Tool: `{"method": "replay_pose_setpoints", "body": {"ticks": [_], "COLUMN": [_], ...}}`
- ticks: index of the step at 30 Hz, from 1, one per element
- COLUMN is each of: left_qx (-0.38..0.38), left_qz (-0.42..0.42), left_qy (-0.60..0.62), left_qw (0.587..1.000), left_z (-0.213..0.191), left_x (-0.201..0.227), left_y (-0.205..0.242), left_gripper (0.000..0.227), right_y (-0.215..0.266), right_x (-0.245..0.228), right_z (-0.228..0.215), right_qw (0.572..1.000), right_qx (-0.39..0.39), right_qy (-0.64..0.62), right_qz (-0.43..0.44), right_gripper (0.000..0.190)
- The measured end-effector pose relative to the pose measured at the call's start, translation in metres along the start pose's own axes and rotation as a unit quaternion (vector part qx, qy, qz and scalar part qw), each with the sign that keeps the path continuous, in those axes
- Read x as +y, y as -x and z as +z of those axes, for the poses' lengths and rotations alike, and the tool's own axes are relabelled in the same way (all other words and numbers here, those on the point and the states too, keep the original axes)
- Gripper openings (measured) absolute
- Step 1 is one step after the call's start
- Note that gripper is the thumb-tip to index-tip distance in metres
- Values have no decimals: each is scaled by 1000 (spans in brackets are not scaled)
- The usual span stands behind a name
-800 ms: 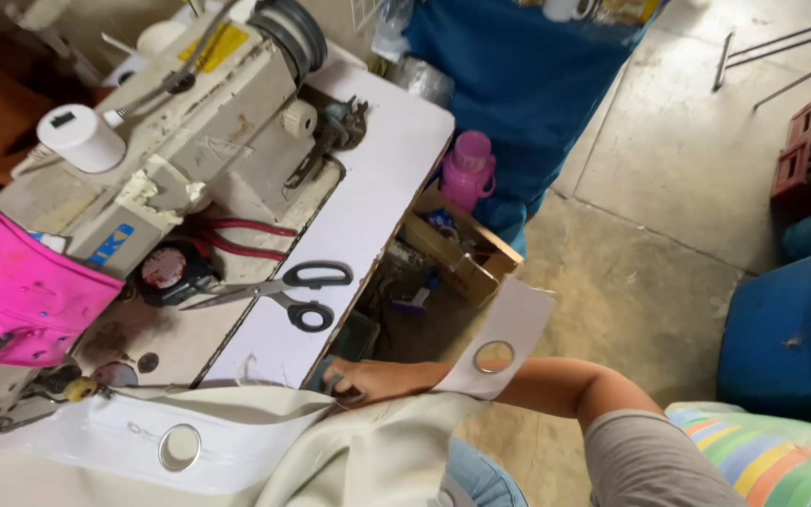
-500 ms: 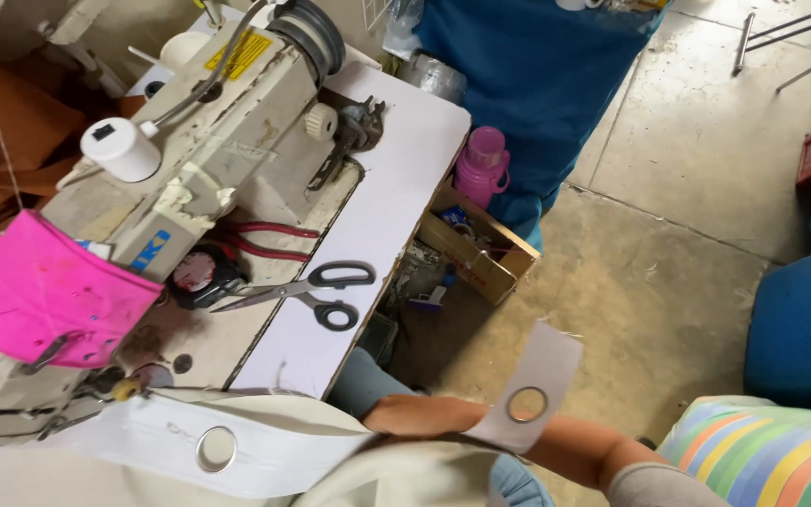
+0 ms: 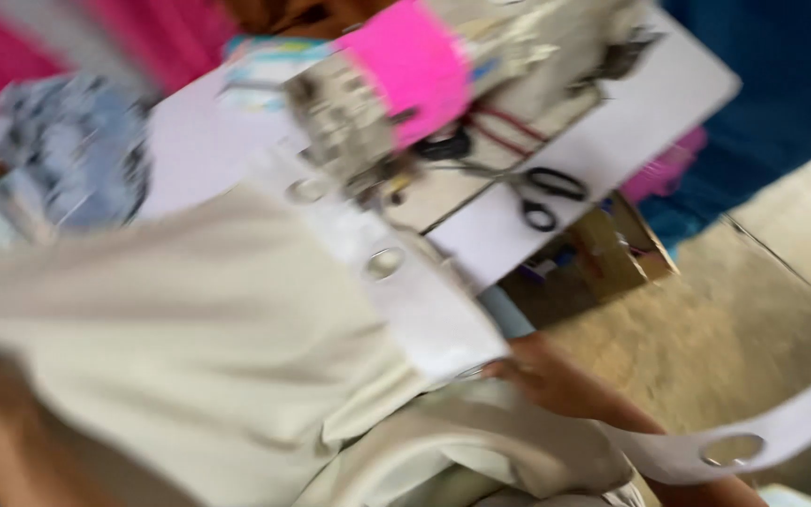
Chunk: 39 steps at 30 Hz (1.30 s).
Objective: The person aligns a white eyelet header tape onto beige fabric and guides the material through an industrial sewing machine.
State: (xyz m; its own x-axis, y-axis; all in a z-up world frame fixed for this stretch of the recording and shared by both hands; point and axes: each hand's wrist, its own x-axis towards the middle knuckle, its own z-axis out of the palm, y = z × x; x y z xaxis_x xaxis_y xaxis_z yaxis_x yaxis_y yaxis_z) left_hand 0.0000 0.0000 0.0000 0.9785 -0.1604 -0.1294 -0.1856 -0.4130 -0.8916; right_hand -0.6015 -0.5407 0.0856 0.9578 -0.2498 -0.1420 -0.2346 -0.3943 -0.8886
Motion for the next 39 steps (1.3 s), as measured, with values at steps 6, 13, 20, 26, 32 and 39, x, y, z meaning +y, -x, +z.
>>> {"method": "replay_pose_setpoints", "body": {"ticks": [6,13,20,26,32,39], "left_qx": [562,556,447,224,392,319], "left_qz": [-398,-261,-27,19,51,215], "left_qy": [256,215,515,578,586,565], "left_qw": [679,759,731,785,707,730], "left_z": [-212,-158,-166,-143,-307,-415], "left_x": [-83,-13,21,59,110,203], "left_y": [30,90,217,252,200,134], "left_gripper": [29,22,53,63,30,67], "right_y": [36,56,129,129,-23,-45], "right_x": [23,129,172,198,57,161], "right_z": [37,45,-132,-253,-61,50], "right_qw": [987,991,934,938,996,991], "right_qx": [148,8,-42,9,9,-32], "right_qy": [10,38,-124,92,-28,-125], "right_qz": [54,131,333,334,79,18], "right_gripper": [23,28,50,46,42,55]}}
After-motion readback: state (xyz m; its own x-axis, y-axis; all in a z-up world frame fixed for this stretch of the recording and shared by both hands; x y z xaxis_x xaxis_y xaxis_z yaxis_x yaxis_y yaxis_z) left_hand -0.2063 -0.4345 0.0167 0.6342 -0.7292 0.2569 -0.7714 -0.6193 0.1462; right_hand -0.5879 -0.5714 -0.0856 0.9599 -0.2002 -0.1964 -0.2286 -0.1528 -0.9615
